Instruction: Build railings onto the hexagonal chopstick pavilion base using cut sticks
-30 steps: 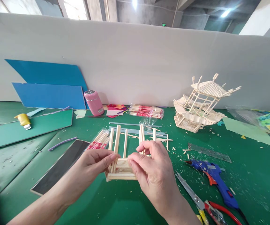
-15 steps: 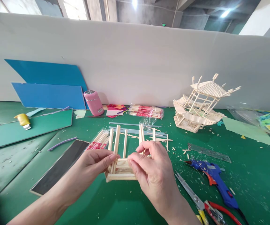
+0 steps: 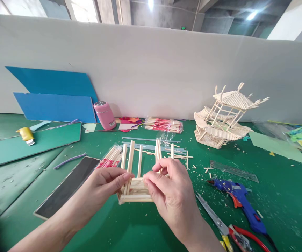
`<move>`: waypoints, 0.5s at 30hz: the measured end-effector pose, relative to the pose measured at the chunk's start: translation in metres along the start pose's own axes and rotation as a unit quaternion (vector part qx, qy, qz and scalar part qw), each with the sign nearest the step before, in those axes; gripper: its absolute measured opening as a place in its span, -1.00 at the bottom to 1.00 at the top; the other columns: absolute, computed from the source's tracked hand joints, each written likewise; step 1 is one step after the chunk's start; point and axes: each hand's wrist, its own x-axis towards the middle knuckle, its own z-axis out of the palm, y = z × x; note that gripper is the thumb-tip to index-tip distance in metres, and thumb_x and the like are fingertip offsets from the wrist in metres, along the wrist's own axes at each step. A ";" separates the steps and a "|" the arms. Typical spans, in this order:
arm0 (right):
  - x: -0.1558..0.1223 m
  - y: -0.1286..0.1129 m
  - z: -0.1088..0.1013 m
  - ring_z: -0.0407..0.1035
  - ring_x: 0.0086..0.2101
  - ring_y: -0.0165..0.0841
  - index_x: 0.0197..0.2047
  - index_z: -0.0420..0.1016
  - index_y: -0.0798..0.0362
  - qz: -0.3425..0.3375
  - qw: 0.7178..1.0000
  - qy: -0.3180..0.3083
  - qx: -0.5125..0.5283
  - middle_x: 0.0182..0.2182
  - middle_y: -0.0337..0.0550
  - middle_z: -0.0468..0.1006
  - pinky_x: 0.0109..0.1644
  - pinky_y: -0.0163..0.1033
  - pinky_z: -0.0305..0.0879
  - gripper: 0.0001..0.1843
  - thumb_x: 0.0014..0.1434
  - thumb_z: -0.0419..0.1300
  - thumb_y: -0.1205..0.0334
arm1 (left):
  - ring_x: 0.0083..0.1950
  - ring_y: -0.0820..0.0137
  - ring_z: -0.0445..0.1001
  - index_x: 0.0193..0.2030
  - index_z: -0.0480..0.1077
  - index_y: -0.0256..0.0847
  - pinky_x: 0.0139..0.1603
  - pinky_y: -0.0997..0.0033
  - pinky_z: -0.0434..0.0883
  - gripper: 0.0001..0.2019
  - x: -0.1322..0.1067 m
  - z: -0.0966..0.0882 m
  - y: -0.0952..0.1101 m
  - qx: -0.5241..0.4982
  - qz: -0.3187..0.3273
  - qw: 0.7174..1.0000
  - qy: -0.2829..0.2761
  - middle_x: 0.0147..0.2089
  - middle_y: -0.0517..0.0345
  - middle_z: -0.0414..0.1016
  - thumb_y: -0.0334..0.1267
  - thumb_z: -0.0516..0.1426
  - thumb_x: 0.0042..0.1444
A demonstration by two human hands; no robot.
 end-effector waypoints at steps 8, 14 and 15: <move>-0.001 0.000 0.001 0.21 -0.31 -0.38 -0.29 0.50 0.11 0.002 1.000 -0.001 -0.006 -0.29 -0.10 0.28 -0.29 -0.19 0.25 -0.85 0.09 0.13 0.45 | -0.48 0.49 0.18 -0.49 0.38 -0.29 -0.46 0.52 0.15 -0.65 0.001 0.000 -0.003 0.003 0.008 1.000 -0.003 -0.55 0.25 0.27 -0.04 0.03 0.10; 0.002 0.001 -0.004 0.23 -0.23 -0.32 -0.20 0.50 0.04 -0.008 1.000 0.012 -0.020 -0.21 -0.07 0.28 -0.21 -0.14 0.25 -0.79 0.08 0.15 0.43 | -0.45 0.46 0.25 -0.47 0.41 -0.27 -0.41 0.50 0.23 -0.68 0.002 -0.002 -0.005 -0.020 0.003 1.000 0.009 -0.51 0.22 0.32 -0.04 0.07 0.06; 0.000 -0.001 -0.007 0.23 -0.20 -0.30 -0.12 0.47 0.03 -0.009 0.999 0.023 -0.025 -0.17 -0.05 0.28 -0.18 -0.12 0.25 -0.73 0.08 0.16 0.42 | -0.45 0.46 0.27 -0.48 0.42 -0.27 -0.41 0.50 0.24 -0.68 0.002 -0.003 -0.005 -0.023 0.004 1.000 0.012 -0.51 0.22 0.33 -0.04 0.08 0.06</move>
